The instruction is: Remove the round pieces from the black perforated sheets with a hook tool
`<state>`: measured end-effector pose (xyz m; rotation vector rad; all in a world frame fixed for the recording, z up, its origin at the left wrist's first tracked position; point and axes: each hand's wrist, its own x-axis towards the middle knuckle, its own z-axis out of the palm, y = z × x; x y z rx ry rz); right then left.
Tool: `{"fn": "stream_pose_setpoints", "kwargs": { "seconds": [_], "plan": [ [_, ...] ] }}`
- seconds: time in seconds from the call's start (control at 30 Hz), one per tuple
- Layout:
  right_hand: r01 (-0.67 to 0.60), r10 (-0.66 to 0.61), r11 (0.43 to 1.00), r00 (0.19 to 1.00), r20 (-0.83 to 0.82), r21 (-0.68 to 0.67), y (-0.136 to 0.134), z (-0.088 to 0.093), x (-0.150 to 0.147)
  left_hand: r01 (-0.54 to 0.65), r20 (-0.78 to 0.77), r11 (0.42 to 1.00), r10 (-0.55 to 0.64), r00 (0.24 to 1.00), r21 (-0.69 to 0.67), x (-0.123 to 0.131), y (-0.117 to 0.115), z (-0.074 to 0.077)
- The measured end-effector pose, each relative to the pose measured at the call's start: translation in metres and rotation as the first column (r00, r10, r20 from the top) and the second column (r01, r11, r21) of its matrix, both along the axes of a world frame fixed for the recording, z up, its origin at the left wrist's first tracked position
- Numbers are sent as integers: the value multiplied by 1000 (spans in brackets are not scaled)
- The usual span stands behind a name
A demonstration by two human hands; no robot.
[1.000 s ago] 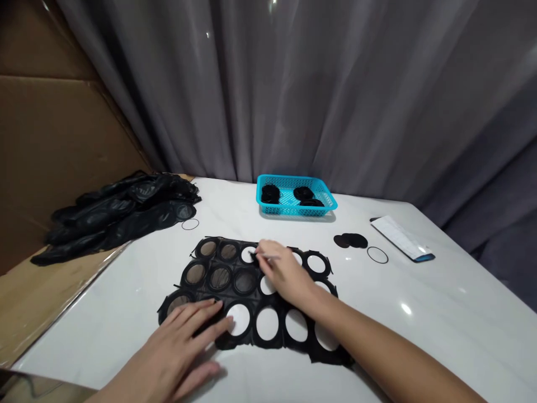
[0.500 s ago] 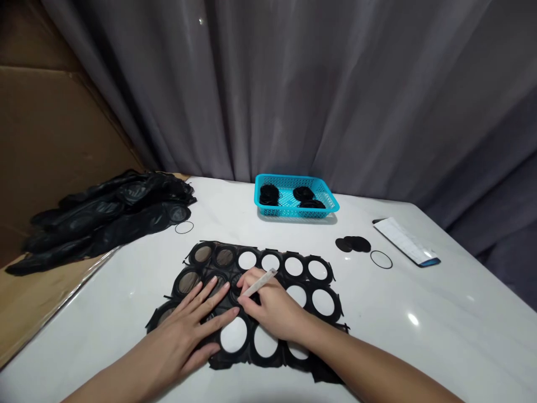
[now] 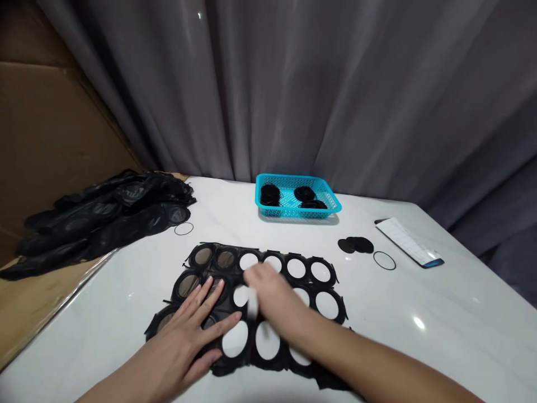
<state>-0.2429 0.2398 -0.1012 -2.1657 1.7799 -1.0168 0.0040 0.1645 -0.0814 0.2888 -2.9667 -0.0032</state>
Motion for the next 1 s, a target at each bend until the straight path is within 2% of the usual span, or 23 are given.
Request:
{"fn": "stream_pose_setpoints", "kwargs": {
  "seconds": [0.1, 0.17, 0.27, 0.37, 0.47, 0.7, 1.0],
  "plan": [
    [215, -206, 975, 968, 141, -50, -23, 22, -42, 3, 7, 1000, -3, 1000, -5, 1, -2, -1],
    [247, -231, 967, 954, 189, -63, -37, 34, -55, -26, 3, 1000, 26, 1000, -7, -2, -9, -1],
    [102, -91, 993, 982, 165, -57, -56, 36, -41, -105, -40, 994, 104, 994, -30, -9, -28, -1],
    [-92, 98, 995, 984, 145, -50, -70, 23, -8, -88, -38, 994, 86, 996, -61, -12, -47, -2],
    [-191, 189, 981, 953, 237, -15, -77, 11, 14, -78, 15, 995, 79, 997, -55, -7, -56, -3],
    [-201, 142, 975, 891, 432, 93, -78, 7, 13, -144, -19, 984, 143, 990, -108, 1, -51, -16],
    [-220, 147, 969, 879, 454, 111, -77, 8, 15, -182, -24, 979, 181, 983, -86, 0, -49, -20]
  ]
}}
